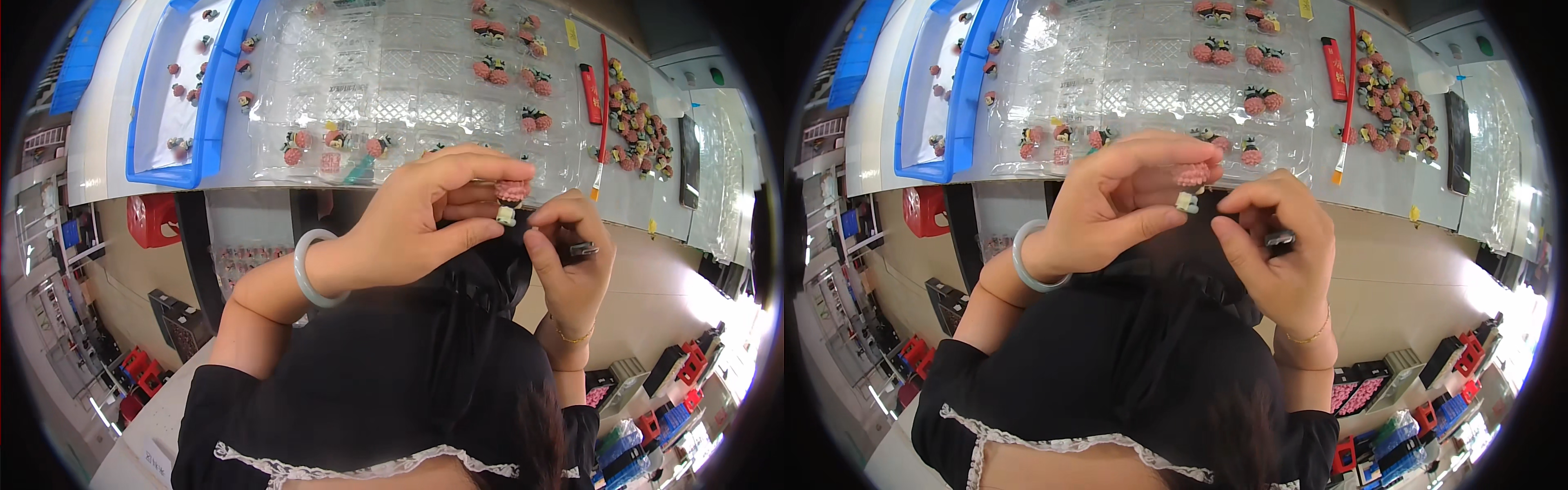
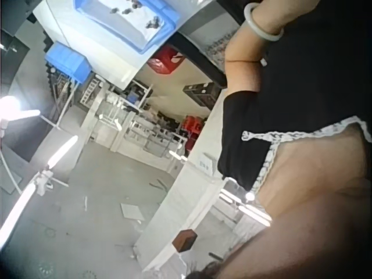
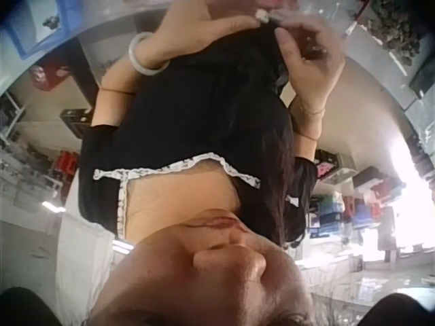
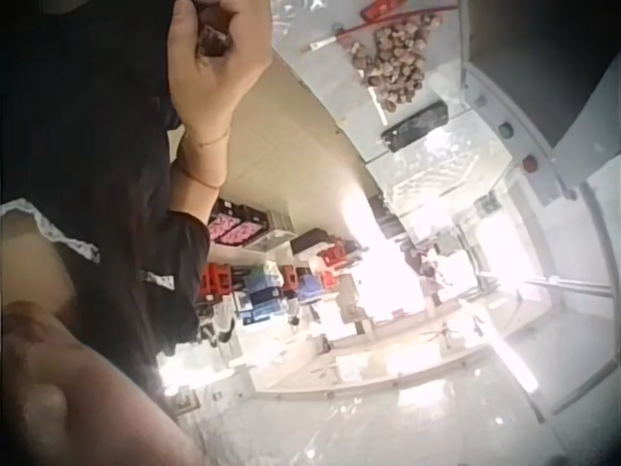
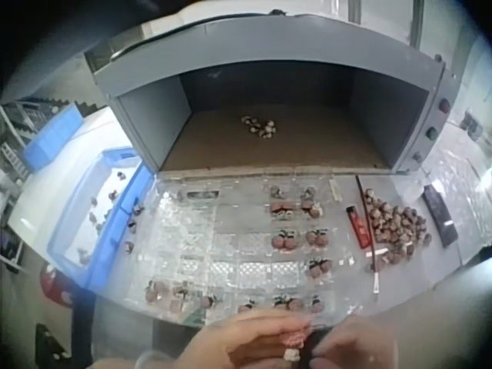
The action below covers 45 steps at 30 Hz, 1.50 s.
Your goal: Painting or detailing small ceramic figurines at a workbench.
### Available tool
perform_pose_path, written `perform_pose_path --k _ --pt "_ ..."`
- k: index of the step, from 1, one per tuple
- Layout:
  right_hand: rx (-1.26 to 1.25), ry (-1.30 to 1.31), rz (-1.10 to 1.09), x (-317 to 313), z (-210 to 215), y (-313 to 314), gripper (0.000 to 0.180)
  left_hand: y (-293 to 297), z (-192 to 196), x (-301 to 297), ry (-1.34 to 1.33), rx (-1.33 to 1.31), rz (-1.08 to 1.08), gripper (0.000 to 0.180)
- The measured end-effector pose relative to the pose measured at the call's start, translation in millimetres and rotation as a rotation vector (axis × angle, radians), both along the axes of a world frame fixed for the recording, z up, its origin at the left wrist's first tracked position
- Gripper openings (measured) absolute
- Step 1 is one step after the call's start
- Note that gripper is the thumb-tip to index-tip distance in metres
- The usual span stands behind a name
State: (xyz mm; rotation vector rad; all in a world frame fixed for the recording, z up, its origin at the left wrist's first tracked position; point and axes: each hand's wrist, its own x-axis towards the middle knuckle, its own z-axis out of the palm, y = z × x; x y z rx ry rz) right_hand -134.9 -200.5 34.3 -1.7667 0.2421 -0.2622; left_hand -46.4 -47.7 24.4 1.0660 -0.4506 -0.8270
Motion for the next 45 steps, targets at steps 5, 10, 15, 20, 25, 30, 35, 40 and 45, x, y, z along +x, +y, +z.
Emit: perform_pose_path --k 5,10,15,20,25,30,35,40,45 --pt "-0.048 -0.068 -0.017 3 1 9 0.011 3 -3 4 -0.500 0.101 0.093 0.042" --pt "-0.058 -0.099 -0.049 5 -1 13 0.015 1 -3 6 -0.960 0.139 0.215 0.041" --pt "-0.086 -0.081 -0.069 8 -3 15 0.017 2 -6 6 -1.182 0.139 0.253 0.043" --pt "-0.062 -0.053 -0.069 7 -2 14 0.016 2 -9 7 -1.279 0.054 0.236 0.044" --pt "0.043 -0.048 -0.037 7 -6 14 0.015 1 -14 7 -1.288 0.052 0.254 0.047" --pt "-0.110 -0.241 0.107 9 -4 15 0.016 0 -10 4 -1.039 0.164 0.283 0.049" --pt "-0.063 -0.175 0.093 0 -3 13 0.017 2 -7 6 -0.664 0.067 0.125 0.048" --pt "0.089 -0.213 0.099 -1 -6 8 0.015 6 -2 7 -0.557 0.020 0.040 0.049" --pt "0.138 -0.212 0.075 -5 -11 6 0.015 7 0 6 -0.496 0.001 0.003 0.050"
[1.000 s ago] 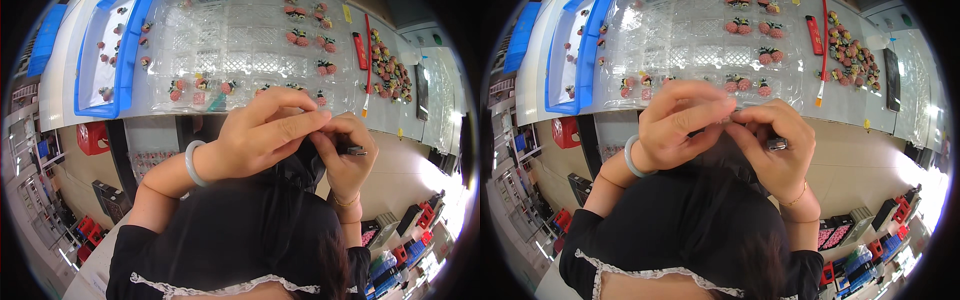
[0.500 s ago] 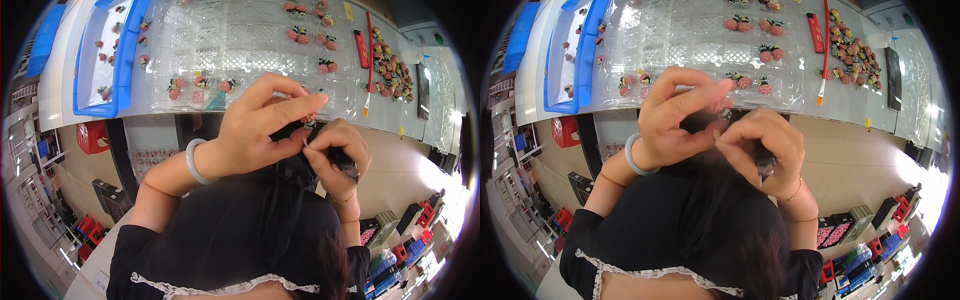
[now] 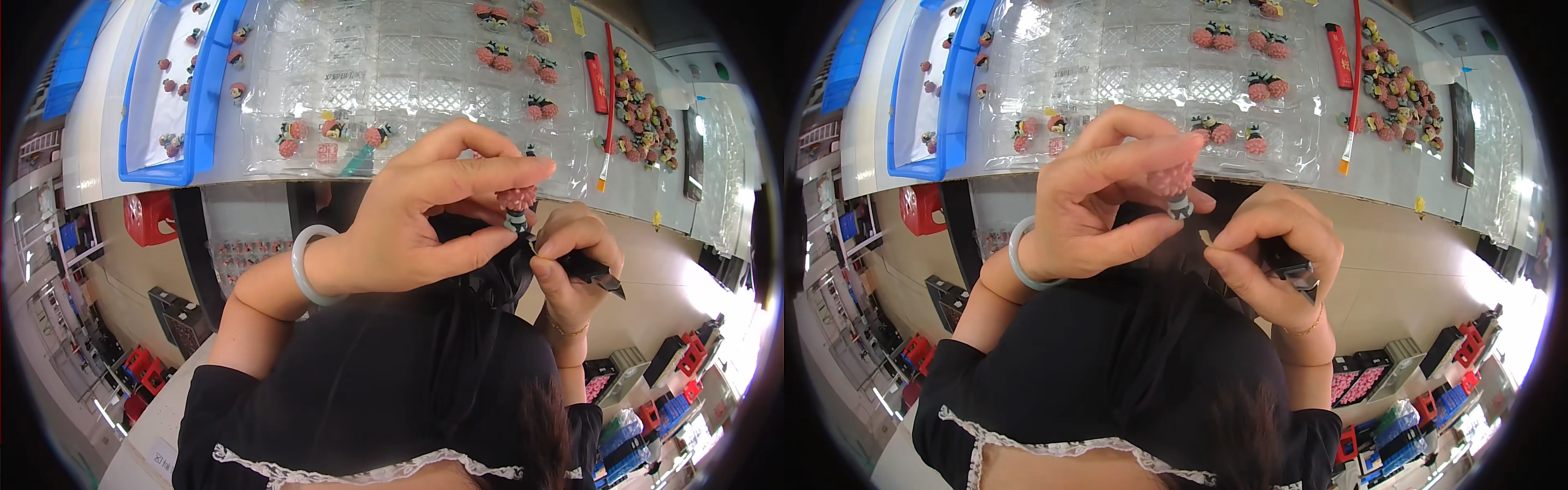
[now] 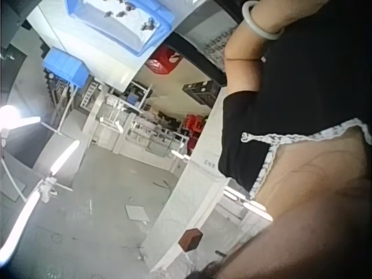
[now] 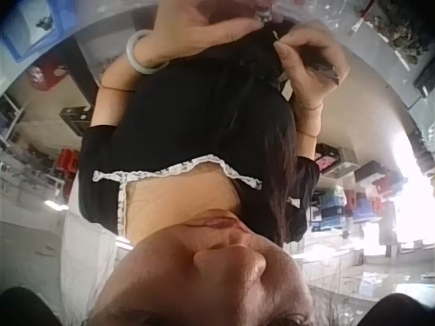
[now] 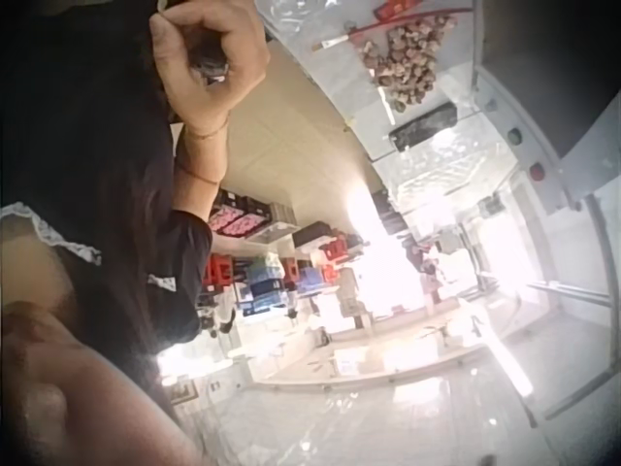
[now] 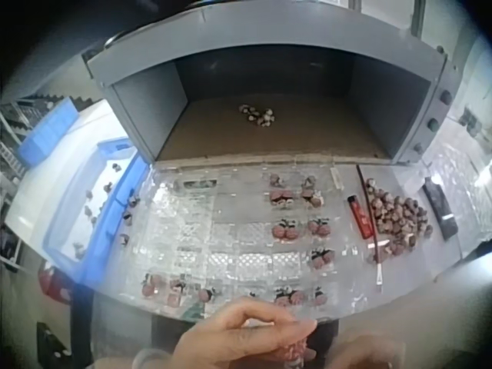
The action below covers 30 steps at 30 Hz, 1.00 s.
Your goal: Painting or detailing small ceramic figurines at a workbench.
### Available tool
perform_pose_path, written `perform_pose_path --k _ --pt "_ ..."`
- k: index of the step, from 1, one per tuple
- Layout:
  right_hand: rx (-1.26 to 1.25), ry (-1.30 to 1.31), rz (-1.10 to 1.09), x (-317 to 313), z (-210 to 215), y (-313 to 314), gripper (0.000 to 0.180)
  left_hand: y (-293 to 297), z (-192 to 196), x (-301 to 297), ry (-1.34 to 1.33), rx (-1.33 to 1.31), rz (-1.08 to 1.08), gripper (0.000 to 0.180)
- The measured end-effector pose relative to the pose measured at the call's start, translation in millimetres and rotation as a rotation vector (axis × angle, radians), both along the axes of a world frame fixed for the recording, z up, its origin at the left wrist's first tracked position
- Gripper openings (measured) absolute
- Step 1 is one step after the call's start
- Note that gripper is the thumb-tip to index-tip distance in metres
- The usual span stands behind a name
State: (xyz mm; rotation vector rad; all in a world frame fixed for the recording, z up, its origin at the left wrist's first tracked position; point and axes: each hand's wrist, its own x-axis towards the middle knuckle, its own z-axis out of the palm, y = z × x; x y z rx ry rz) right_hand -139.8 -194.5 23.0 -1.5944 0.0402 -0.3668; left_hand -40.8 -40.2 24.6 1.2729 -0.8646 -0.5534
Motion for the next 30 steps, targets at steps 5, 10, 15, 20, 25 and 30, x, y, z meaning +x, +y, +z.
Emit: perform_pose_path --k 5,10,15,20,25,30 --pt "0.038 0.009 -0.025 0 -2 2 0.016 1 1 -3 0.148 -0.032 -0.045 0.050" --pt "0.111 0.031 -0.091 -1 -7 4 0.015 -2 1 -5 0.315 -0.064 -0.111 0.050" --pt "0.082 0.144 -0.125 2 -5 7 0.020 -1 3 -5 0.398 -0.055 -0.114 0.051" --pt "0.083 0.212 -0.071 6 1 6 0.026 0 3 -9 0.648 -0.112 -0.009 0.044" --pt "0.127 0.182 -0.013 0 2 -10 0.028 4 -3 -6 0.689 -0.104 -0.100 0.037" --pt "-0.251 0.140 -0.068 3 23 -4 0.011 4 2 -3 0.793 -0.100 -0.248 0.037"
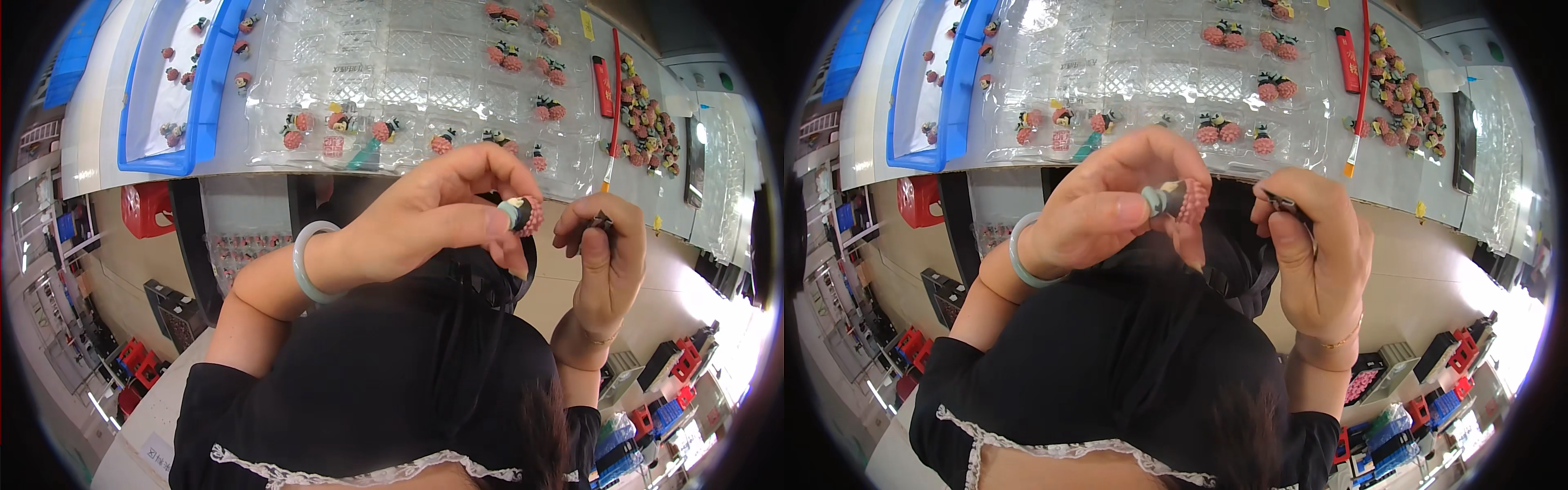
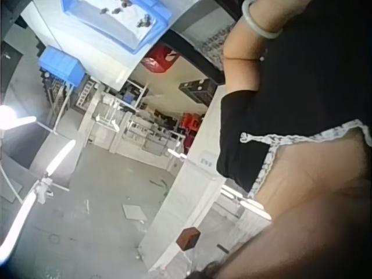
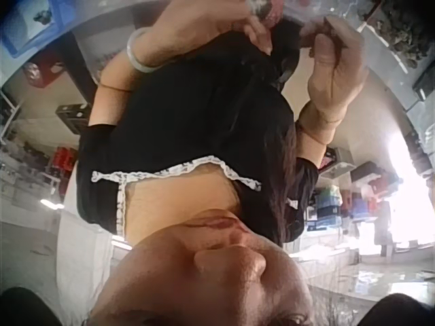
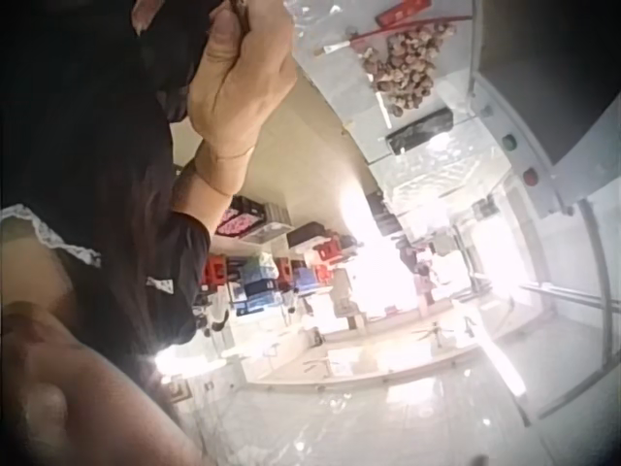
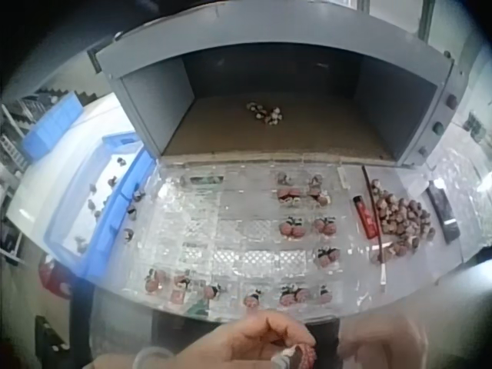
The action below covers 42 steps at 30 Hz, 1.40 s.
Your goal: Painting or detailing small ceramic figurines at a workbench.
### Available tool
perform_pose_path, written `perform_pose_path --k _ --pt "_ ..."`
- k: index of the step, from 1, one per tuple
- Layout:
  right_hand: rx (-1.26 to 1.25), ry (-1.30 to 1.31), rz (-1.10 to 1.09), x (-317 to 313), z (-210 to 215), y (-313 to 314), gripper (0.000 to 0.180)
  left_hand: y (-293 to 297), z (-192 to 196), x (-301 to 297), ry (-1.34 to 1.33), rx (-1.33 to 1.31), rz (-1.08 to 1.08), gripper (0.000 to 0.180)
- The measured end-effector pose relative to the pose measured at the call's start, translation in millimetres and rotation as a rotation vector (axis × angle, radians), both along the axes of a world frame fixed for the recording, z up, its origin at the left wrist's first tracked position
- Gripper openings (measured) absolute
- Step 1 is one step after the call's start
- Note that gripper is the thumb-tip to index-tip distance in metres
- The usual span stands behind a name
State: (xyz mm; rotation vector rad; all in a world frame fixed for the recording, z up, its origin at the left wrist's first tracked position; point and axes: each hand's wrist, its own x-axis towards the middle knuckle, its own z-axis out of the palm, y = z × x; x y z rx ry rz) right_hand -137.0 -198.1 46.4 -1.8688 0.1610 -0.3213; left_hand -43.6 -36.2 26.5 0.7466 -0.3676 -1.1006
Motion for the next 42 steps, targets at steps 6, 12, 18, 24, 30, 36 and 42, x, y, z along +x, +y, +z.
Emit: perform_pose_path --k 6,12,18,24,30,36,42 --pt "-0.478 -0.103 0.150 16 14 -4 0.010 4 4 -2 0.018 0.120 -0.019 0.040" --pt "-0.680 -0.076 0.260 23 17 0 0.024 6 6 -2 -0.199 0.099 -0.057 0.036" --pt "-0.633 -0.051 0.259 21 16 3 0.026 8 9 -7 -0.350 0.139 0.134 0.027" --pt "-0.576 -0.034 0.226 16 14 4 0.026 8 6 -5 -0.432 0.044 0.116 0.030" --pt "-0.602 -0.003 0.202 11 17 9 0.025 11 7 -2 -0.624 0.044 0.126 0.044" --pt "-0.644 -0.008 0.205 11 18 9 0.026 12 8 -2 -0.609 0.072 0.117 0.042" --pt "-0.672 -0.014 0.224 10 19 9 0.027 13 9 -2 -0.629 0.111 0.117 0.042"
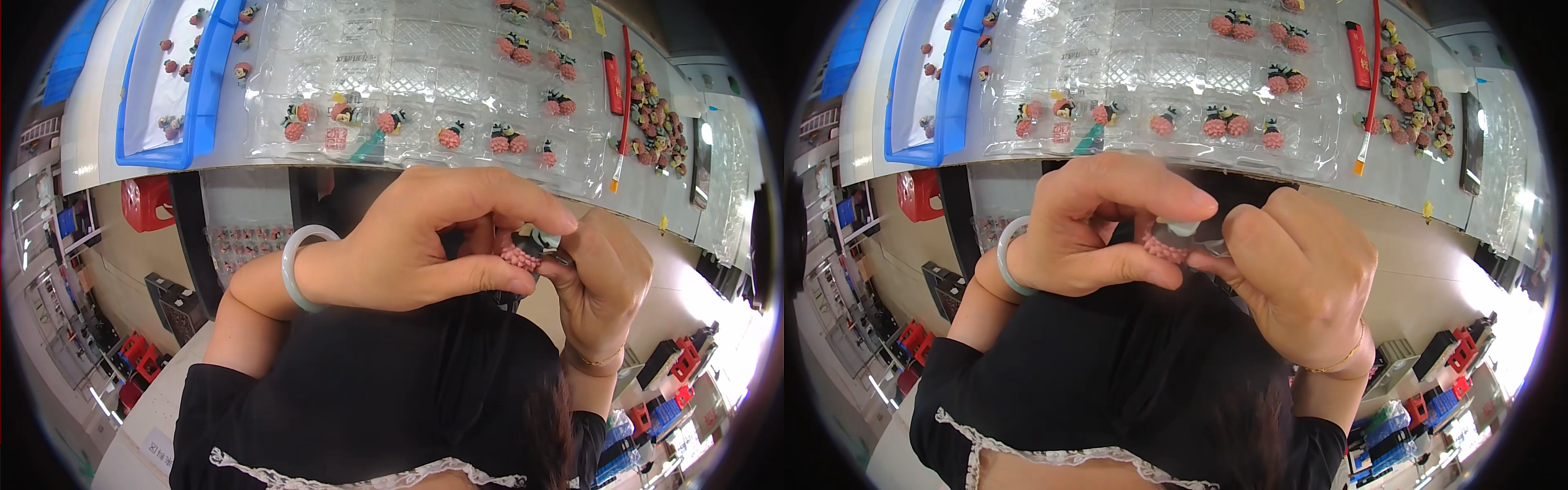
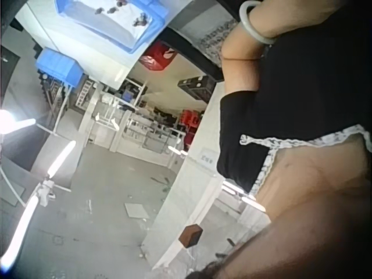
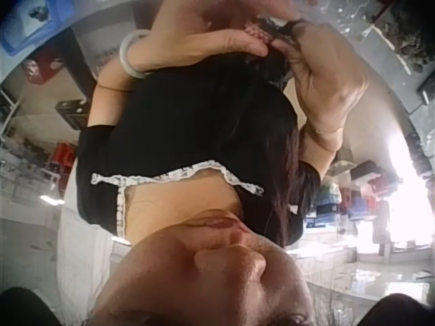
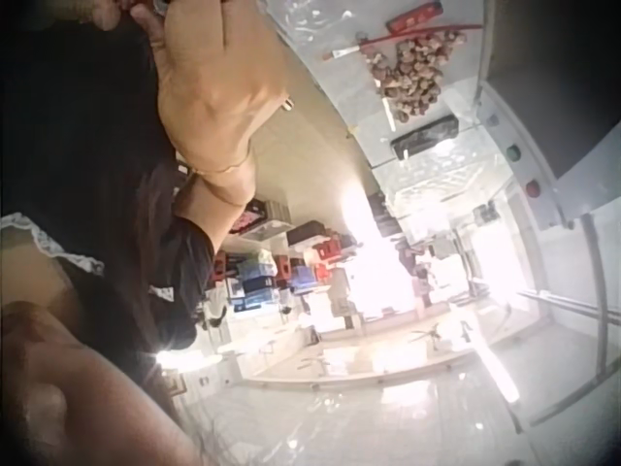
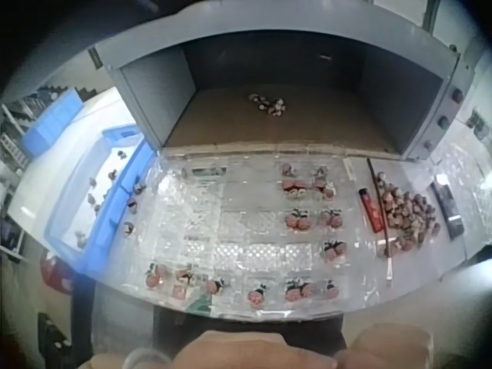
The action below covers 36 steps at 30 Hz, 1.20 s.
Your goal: Painting or detailing small ceramic figurines at a workbench.
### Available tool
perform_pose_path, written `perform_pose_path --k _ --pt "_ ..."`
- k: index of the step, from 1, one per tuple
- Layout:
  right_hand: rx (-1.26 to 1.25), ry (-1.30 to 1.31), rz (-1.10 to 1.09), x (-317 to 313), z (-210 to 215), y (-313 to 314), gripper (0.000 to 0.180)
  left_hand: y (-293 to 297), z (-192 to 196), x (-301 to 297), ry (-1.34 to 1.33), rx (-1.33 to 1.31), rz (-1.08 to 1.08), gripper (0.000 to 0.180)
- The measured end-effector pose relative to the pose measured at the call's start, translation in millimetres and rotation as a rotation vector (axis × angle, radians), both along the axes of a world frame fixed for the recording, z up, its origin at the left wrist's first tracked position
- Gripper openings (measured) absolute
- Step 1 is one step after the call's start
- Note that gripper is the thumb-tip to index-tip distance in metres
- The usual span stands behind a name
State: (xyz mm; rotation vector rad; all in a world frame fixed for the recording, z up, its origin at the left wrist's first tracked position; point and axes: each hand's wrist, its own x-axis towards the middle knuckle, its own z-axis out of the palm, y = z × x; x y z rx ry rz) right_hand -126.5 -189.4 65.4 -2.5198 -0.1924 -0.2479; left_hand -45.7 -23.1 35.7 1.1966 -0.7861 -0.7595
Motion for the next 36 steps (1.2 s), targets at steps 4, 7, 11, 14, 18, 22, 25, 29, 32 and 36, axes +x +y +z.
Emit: perform_pose_path --k 4,7,11,14,18,22,25,29,32,36 --pt "-0.001 -0.019 -0.005 0.6 -1.4 1.6 0.027 -0.6 1.2 1.0 -0.056 0.007 0.019 0.039" --pt "-0.025 -0.004 0.009 -0.4 -0.2 0.2 0.028 -0.1 1.7 1.1 -0.053 0.025 0.018 0.039" --pt "-0.006 -0.007 -0.013 -0.5 -1.4 1.5 0.028 0.3 2.0 0.6 -0.045 0.037 0.019 0.039" --pt "-0.020 0.008 0.001 -1.0 -0.8 1.4 0.027 0.3 1.8 0.6 -0.071 0.037 0.019 0.038" --pt "0.019 -0.001 -0.011 -3.9 -2.2 1.3 0.026 -1.1 2.9 -0.8 -0.037 0.038 0.019 0.039" --pt "0.024 0.006 0.006 -1.3 -4.9 1.0 0.025 0.9 0.7 1.3 -0.053 0.042 0.017 0.039" --pt "0.015 0.000 0.007 -3.5 -3.0 1.0 0.025 0.0 2.2 -0.7 -0.058 0.045 0.020 0.039" --pt "0.024 0.002 0.005 -3.5 -2.3 0.1 0.025 -2.3 2.7 -2.8 -0.089 0.043 0.064 0.040" --pt "0.037 0.005 -0.023 -2.5 -1.1 1.1 0.026 -3.2 1.3 -3.4 -0.130 0.018 0.095 0.040" --pt "-0.001 0.006 -0.016 -2.2 -0.7 1.1 0.026 -3.9 2.6 -1.7 -0.180 0.030 0.107 0.040"
